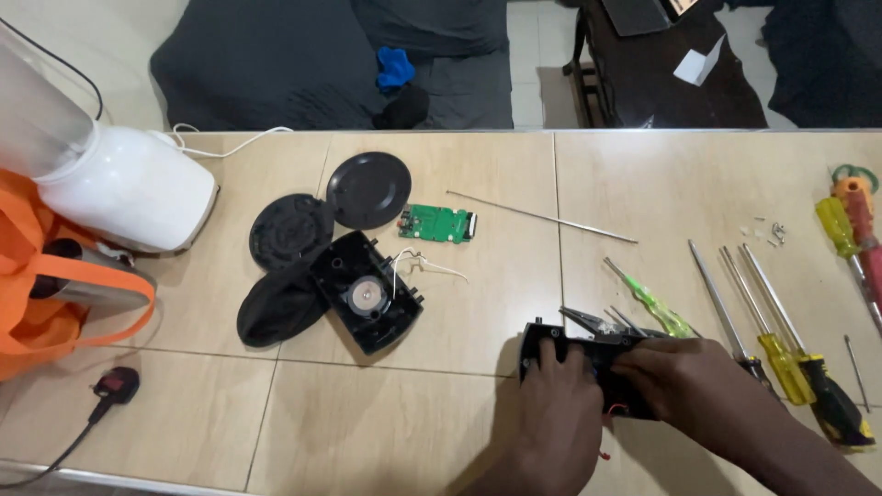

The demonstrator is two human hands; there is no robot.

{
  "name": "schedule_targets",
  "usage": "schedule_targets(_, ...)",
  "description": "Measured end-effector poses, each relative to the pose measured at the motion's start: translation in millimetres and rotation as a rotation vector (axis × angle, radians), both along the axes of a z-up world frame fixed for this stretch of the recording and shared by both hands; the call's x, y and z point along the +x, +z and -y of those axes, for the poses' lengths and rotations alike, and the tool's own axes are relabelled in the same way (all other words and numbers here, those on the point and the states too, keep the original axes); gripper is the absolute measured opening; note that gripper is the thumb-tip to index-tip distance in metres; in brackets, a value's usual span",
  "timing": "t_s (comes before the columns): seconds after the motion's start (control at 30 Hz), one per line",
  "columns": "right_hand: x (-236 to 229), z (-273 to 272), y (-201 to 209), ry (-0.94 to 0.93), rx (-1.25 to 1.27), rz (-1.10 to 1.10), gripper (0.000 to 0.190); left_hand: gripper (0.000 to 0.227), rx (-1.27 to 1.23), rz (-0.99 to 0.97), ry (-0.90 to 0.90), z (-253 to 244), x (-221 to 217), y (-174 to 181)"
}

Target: Disassembling a small electronic speaker by removing screws and manipulating internal components

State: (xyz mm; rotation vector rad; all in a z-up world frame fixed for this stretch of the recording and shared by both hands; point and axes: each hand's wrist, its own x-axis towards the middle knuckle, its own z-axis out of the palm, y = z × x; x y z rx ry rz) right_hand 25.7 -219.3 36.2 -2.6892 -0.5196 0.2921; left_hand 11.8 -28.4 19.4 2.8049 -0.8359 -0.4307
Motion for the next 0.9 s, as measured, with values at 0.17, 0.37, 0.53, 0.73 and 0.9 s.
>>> schedule_targets(0.17,9.1,-1.7,-4.5,-0.084,-0.041,0.020,0.010,0.028,0.027,-0.077,-0.037,-4.5,3.2,8.9)
schedule_targets(0.37,12.9,-5.8,7.1,-0.088,-0.009,-0.004,0.013,0.026,-0.043,-0.013,-0.022,-7.4,1.1,0.4)
schedule_targets(0.53,11.9,-2.1,2.7,-0.024,0.022,0.095,0.015,0.024,-0.048,-0.052,-0.012,-12.9,1.4,13.1)
schedule_targets(0.73,6.0,1.0,8.3,0.125,0.091,0.127,0.024,0.014,-0.105,0.123,-0.007,-10.6,0.7,-17.2)
schedule_targets(0.9,-8.2,4.8,13.6,0.217,0.124,0.222,0.036,0.020,-0.082,0.079,0.010,-15.9,-3.3,17.6)
